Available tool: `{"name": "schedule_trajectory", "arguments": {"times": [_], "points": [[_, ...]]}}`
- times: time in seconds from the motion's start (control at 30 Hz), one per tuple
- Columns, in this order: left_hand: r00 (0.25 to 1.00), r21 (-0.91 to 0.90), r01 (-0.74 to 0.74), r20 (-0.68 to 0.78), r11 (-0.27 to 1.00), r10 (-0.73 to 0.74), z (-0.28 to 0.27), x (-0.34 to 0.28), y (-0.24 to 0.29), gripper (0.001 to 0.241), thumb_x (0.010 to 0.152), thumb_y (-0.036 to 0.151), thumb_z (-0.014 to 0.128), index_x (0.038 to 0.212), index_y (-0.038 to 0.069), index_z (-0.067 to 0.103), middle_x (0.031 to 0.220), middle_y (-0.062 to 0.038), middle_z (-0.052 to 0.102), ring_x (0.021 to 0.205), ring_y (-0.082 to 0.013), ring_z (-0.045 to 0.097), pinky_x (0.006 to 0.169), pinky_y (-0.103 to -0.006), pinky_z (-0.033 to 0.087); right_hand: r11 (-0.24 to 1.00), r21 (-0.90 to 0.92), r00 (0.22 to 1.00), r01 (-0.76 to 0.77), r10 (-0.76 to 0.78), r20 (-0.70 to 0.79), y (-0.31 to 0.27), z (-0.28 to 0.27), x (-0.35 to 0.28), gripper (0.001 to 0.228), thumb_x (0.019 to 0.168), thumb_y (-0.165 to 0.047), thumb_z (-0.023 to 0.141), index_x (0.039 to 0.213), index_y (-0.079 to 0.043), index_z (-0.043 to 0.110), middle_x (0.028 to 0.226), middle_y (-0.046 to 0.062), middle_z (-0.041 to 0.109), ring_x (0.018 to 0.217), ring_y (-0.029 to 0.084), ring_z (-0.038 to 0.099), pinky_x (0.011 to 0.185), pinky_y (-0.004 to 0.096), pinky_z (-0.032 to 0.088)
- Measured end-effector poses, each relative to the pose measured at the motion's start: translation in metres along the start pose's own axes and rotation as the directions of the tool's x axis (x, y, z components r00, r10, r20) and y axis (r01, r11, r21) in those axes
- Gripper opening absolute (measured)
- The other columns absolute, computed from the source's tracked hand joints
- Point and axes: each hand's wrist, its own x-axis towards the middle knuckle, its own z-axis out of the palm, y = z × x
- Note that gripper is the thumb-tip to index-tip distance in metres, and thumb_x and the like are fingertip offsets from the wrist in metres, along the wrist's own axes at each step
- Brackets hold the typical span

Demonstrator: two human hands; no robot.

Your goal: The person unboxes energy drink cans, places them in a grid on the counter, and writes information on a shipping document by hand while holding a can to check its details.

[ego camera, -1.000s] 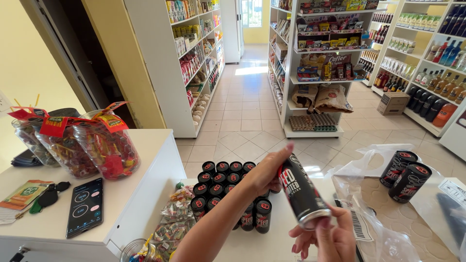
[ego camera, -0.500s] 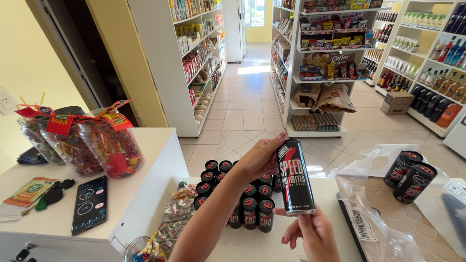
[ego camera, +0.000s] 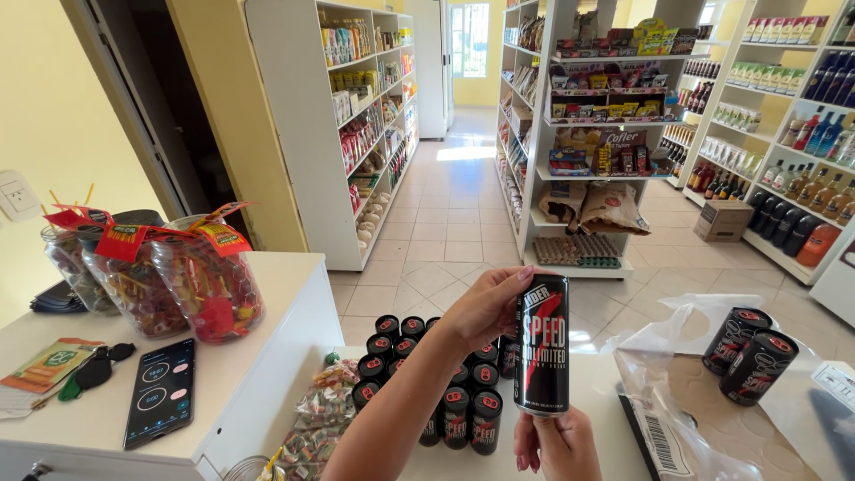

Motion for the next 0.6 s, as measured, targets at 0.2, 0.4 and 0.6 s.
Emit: {"name": "schedule_trajectory", "arguments": {"times": [0.2,0.4,0.6], "points": [[0.995,0.13,0.028,-0.103,0.991,-0.015,0.012,-0.001,0.004,0.045,0.097,0.045,0.066,0.124,0.009,0.07,0.082,0.001,0.07,0.064,-0.0068,0.061,0.05,-0.0176,0.043,0.998,-0.066,0.999,-0.016,0.013,-0.04,-0.012,0.007,0.0,0.068,0.101,-0.039,0.046,0.052,0.005,0.063,0.039,0.018,0.063,0.03,0.02,0.05,0.034,0.028,0.039],[0.98,0.445,0.007,-0.183,0.896,0.083,0.037,-0.013,0.024,0.037,0.088,0.036,0.074,0.115,0.012,0.069,0.084,-0.003,0.072,0.069,-0.0087,0.064,0.054,-0.0213,0.048,0.993,-0.115,0.997,-0.017,0.009,-0.072,-0.012,0.008,0.001,0.072,0.101,-0.04,0.043,0.047,0.004,0.062,0.037,0.018,0.062,0.03,0.02,0.049,0.035,0.028,0.038],[0.986,0.659,-0.041,-0.094,0.751,0.136,0.043,-0.021,0.035,0.044,0.078,0.044,0.076,0.104,0.011,0.065,0.085,-0.001,0.068,0.072,-0.011,0.062,0.063,-0.0243,0.049,0.988,-0.131,0.982,-0.077,0.052,-0.184,-0.006,0.012,0.003,0.048,0.092,-0.011,0.055,0.048,0.007,0.063,0.039,0.019,0.062,0.033,0.023,0.052,0.037,0.033,0.038]]}}
